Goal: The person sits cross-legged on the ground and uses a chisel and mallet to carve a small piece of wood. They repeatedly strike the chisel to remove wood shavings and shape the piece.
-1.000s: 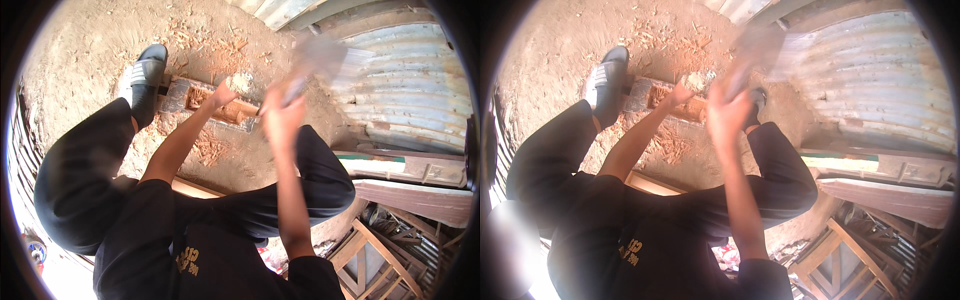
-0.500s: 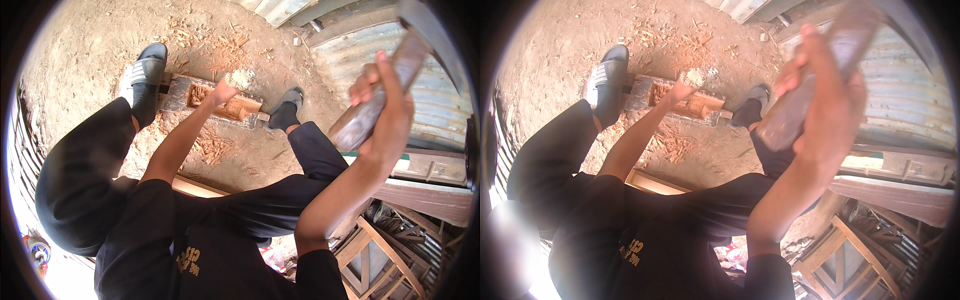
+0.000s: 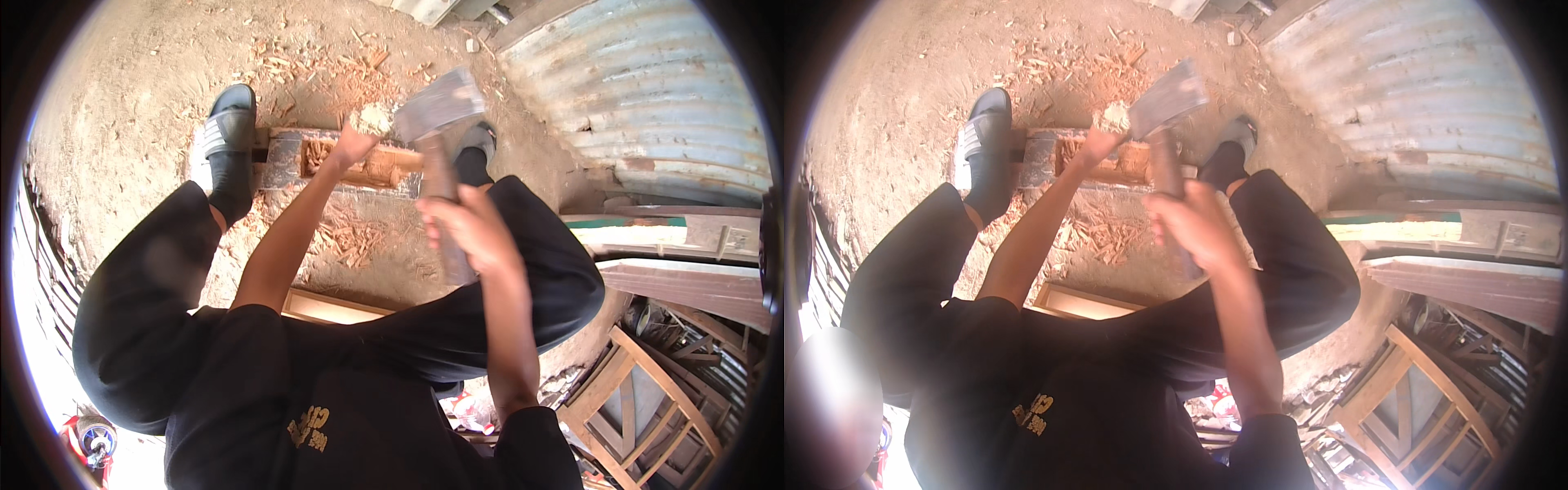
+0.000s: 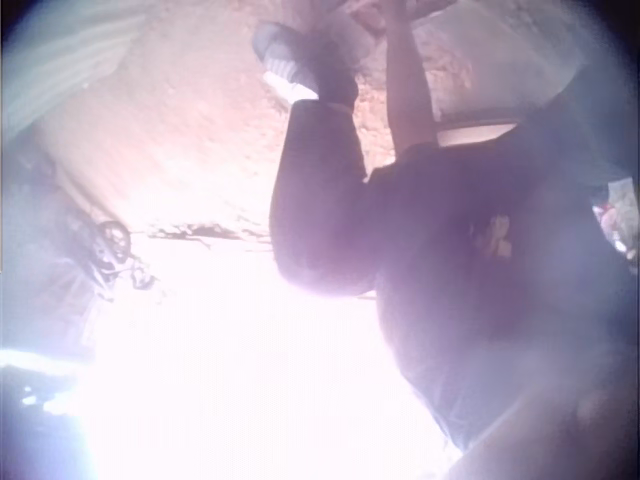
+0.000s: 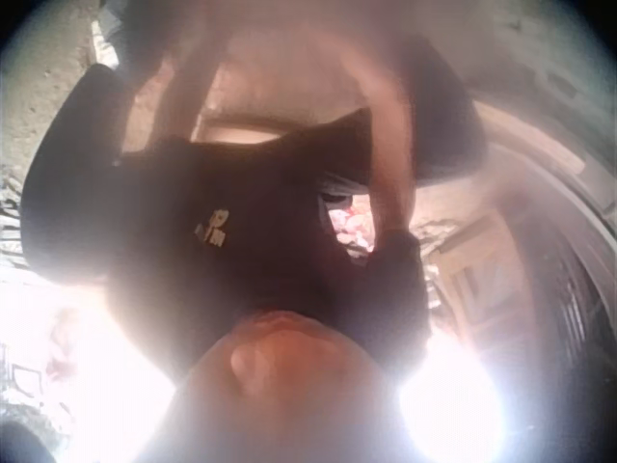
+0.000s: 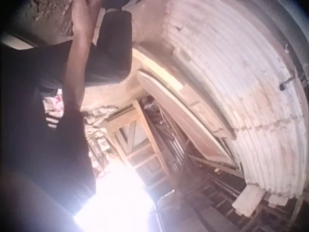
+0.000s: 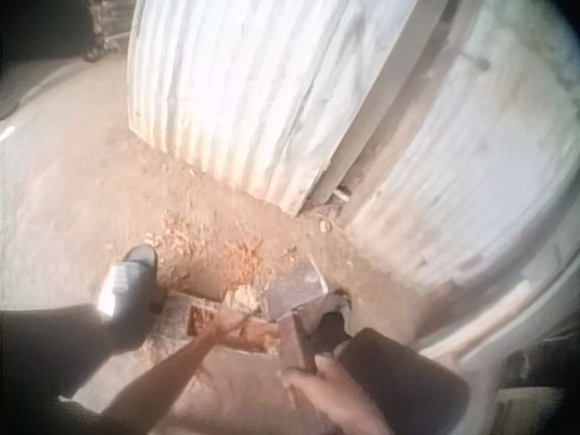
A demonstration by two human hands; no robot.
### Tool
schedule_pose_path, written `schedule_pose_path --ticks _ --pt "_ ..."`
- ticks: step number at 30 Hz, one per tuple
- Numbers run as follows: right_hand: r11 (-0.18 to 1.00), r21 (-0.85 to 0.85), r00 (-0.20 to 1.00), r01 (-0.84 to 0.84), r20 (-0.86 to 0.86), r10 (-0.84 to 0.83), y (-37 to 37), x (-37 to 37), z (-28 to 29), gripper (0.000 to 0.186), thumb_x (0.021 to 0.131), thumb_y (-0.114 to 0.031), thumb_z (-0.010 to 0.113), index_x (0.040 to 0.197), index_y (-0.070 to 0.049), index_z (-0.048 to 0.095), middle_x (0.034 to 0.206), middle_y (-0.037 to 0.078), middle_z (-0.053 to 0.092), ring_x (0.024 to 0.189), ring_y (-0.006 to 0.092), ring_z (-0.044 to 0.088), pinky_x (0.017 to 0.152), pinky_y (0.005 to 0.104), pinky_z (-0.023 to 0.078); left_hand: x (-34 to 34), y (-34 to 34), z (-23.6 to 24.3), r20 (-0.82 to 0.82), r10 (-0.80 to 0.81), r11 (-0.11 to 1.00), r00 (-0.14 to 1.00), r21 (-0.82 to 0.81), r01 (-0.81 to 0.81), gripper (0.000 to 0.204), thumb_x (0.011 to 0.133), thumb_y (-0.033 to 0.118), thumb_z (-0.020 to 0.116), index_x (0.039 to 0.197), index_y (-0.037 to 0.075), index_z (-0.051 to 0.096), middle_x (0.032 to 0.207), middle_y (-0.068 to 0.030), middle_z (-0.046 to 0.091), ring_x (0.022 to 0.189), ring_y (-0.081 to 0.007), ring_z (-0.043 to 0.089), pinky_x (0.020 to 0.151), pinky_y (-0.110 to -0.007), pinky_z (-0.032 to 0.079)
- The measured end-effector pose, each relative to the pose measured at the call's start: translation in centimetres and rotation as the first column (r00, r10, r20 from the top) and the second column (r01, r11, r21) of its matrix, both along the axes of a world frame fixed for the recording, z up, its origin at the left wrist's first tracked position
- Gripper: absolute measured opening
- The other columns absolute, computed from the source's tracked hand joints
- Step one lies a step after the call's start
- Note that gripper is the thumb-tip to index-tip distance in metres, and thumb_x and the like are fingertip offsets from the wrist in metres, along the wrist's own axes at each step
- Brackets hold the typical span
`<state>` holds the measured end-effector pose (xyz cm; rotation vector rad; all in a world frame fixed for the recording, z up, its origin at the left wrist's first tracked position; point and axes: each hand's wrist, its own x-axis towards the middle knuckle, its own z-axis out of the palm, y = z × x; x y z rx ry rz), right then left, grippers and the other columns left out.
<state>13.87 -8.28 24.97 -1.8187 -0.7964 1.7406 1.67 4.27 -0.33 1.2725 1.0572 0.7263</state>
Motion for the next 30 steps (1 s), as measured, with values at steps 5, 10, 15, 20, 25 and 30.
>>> schedule_pose_path --ticks 5,10,15,20,25,30 --pt "0.948 0.230 0.961 0.221 0.115 -0.252 -2.1 5.1 9.9 0.021 0.077 -0.017 0.064 0.086 -0.001 0.052 0.060 0.000 0.046 0.046 0.0084 0.045 0.044 0.0238 0.040 -1.0 -1.8 1.7 0.060 0.259 0.957 0.964 0.117 -0.264 0.063 0.067 0.012 0.076 0.117 0.001 0.040 0.107 -0.0179 0.052 0.100 -0.0273 0.053 0.096 -0.036 0.041" --pt "0.695 0.500 0.856 0.517 -0.308 -0.416 -2.2 9.9 13.4 0.014 0.091 -0.007 0.046 0.099 0.002 0.037 0.069 0.001 0.035 0.051 0.0072 0.041 0.046 0.0219 0.037 0.0 -2.2 6.2 0.032 0.295 0.788 0.955 0.557 -0.262 0.073 0.061 0.021 0.081 0.118 0.001 0.040 0.111 -0.0162 0.049 0.103 -0.0261 0.049 0.089 -0.037 0.041" --pt "0.639 0.434 0.772 0.635 -0.366 -0.519 -5.1 12.0 11.9 0.010 0.091 -0.003 0.041 0.098 0.003 0.035 0.069 0.002 0.032 0.049 0.0080 0.036 0.044 0.0225 0.036 1.8 -0.9 7.4 -0.524 0.412 0.628 0.746 0.756 0.185 0.052 0.071 0.041 0.071 0.103 0.002 0.057 0.091 -0.0142 0.061 0.083 -0.0254 0.060 0.068 -0.037 0.051" --pt "0.580 0.368 0.664 0.727 -0.593 -0.456 -7.0 15.4 10.1 0.014 0.093 -0.004 0.038 0.103 0.003 0.032 0.069 0.002 0.032 0.047 0.0078 0.035 0.043 0.0220 0.036 3.1 1.6 4.9 -0.600 0.428 0.704 0.676 0.690 0.167 0.029 0.076 0.033 0.063 0.076 0.005 0.068 0.064 -0.0122 0.065 0.049 -0.0184 0.063 0.045 -0.030 0.053" --pt "0.588 0.335 0.644 0.737 -0.612 -0.459 -8.9 17.4 10.0 0.013 0.093 -0.004 0.038 0.102 0.001 0.031 0.069 0.002 0.034 0.046 0.0081 0.036 0.040 0.0213 0.036 3.9 8.2 2.1 -0.790 0.272 0.847 0.549 0.467 0.253 0.034 0.075 0.036 0.055 0.087 0.007 0.070 0.060 -0.0127 0.064 0.051 -0.0220 0.064 0.052 -0.033 0.054" --pt "0.667 0.231 0.645 0.709 -0.594 -0.480 -8.4 17.9 10.4 0.011 0.095 -0.008 0.038 0.091 -0.007 0.028 0.067 0.003 0.038 0.043 0.0096 0.039 0.035 0.0235 0.037 4.1 9.2 -0.5 -0.684 0.370 0.799 0.628 0.579 0.161 0.042 0.074 0.043 0.053 0.087 0.007 0.071 0.051 -0.0122 0.060 0.050 -0.0219 0.063 0.056 -0.035 0.055"
